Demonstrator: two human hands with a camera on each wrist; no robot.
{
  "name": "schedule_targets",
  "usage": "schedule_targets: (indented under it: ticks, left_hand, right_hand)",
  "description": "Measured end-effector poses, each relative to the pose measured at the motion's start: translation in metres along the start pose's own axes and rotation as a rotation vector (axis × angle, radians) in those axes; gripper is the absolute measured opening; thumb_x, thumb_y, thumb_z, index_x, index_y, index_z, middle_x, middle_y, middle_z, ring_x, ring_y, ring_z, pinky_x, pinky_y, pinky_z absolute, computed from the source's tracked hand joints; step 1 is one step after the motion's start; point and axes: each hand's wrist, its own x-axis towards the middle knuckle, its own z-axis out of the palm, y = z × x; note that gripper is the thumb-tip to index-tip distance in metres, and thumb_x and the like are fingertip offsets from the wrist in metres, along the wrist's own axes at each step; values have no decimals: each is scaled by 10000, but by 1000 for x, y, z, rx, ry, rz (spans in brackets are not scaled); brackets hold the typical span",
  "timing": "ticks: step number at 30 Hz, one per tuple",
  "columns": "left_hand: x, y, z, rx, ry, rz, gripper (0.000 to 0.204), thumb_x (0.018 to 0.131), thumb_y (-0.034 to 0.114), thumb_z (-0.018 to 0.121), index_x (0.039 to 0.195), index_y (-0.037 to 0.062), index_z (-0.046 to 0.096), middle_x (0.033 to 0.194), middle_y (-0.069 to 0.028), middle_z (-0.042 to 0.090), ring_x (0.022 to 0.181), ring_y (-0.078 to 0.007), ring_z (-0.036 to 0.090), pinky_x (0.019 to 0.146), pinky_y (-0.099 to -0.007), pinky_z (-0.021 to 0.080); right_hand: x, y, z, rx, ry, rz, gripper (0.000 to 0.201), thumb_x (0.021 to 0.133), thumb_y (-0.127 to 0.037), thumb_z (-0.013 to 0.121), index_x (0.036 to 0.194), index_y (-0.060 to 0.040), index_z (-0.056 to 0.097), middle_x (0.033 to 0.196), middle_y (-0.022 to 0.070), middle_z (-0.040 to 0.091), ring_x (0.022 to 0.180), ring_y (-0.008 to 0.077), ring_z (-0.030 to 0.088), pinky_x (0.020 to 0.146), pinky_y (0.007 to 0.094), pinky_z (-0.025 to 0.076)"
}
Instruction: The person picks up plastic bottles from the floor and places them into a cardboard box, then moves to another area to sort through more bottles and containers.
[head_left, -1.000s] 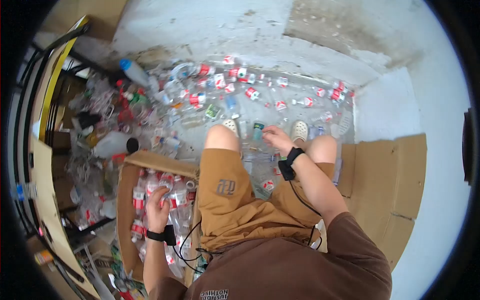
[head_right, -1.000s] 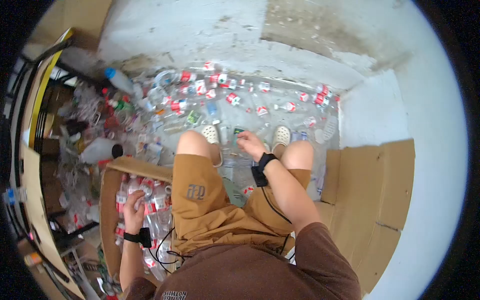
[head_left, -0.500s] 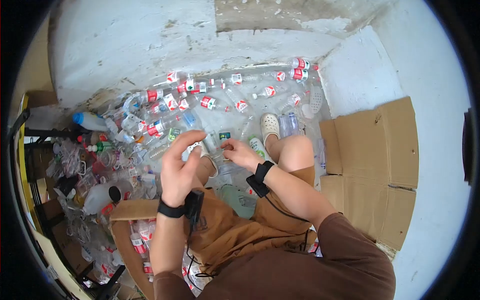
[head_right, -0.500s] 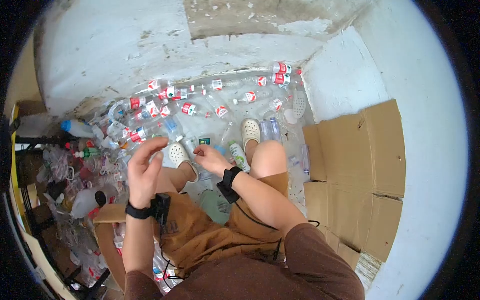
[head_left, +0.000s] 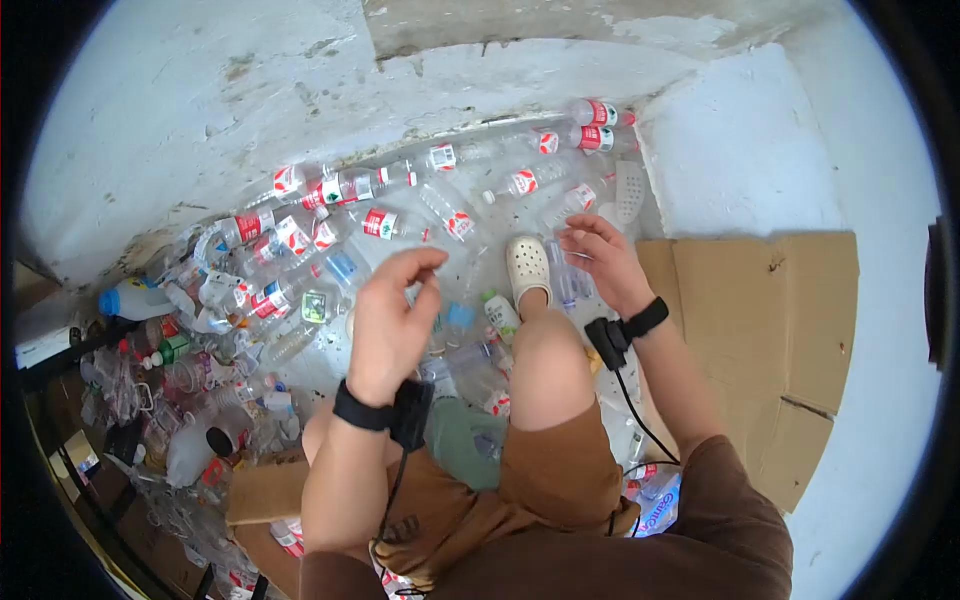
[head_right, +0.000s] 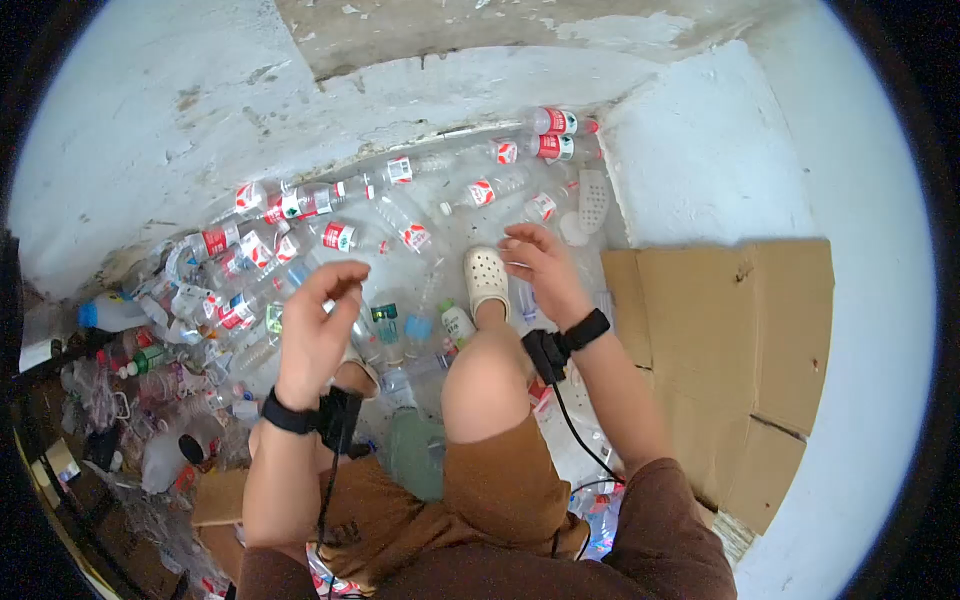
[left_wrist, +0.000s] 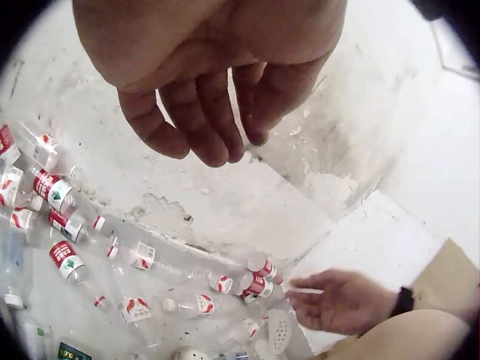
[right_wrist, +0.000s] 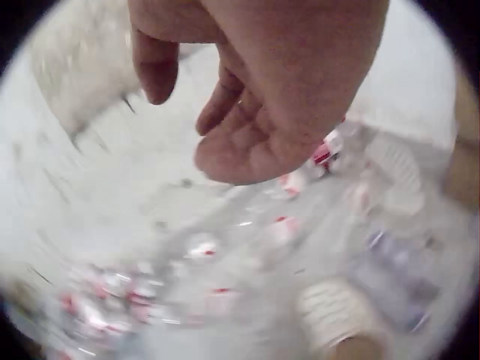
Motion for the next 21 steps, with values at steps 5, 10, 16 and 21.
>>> schedule_targets:
  ticks: [5,10,16,21]
  left_hand:
    - [2,5,-2,52,-37,-67,243,824,-15,556,1056,-7,628,947,-146,639,851,-250,629,780,-321,491]
    - [16,10,-1,82,-84,-126,239,819,-28,544,1043,-16,628,910,-133,633,845,-217,620,776,-307,476]
    - [31,8,4,101,-149,-153,256,792,-56,553,1035,-16,621,936,-143,626,829,-239,616,762,-312,483]
    - [34,7,8,127,-171,-131,260,785,-64,553,1031,-14,622,930,-147,619,827,-249,613,755,-316,484]
  right_hand:
    - [108,116,-81,-290,198,223,527,803,-254,659,1252,-24,508,1056,118,627,954,185,609,807,314,489]
    - [169,174,-106,-1152,168,-15,836,733,-321,670,1446,-105,291,1083,283,618,1015,413,607,902,441,472]
    - [208,169,-76,-1264,213,207,910,748,-325,660,1503,-258,156,1077,308,612,1030,440,594,896,494,466]
    - [207,165,-70,-1216,238,195,850,755,-330,658,1485,-264,227,1042,310,621,1012,446,596,897,495,463]
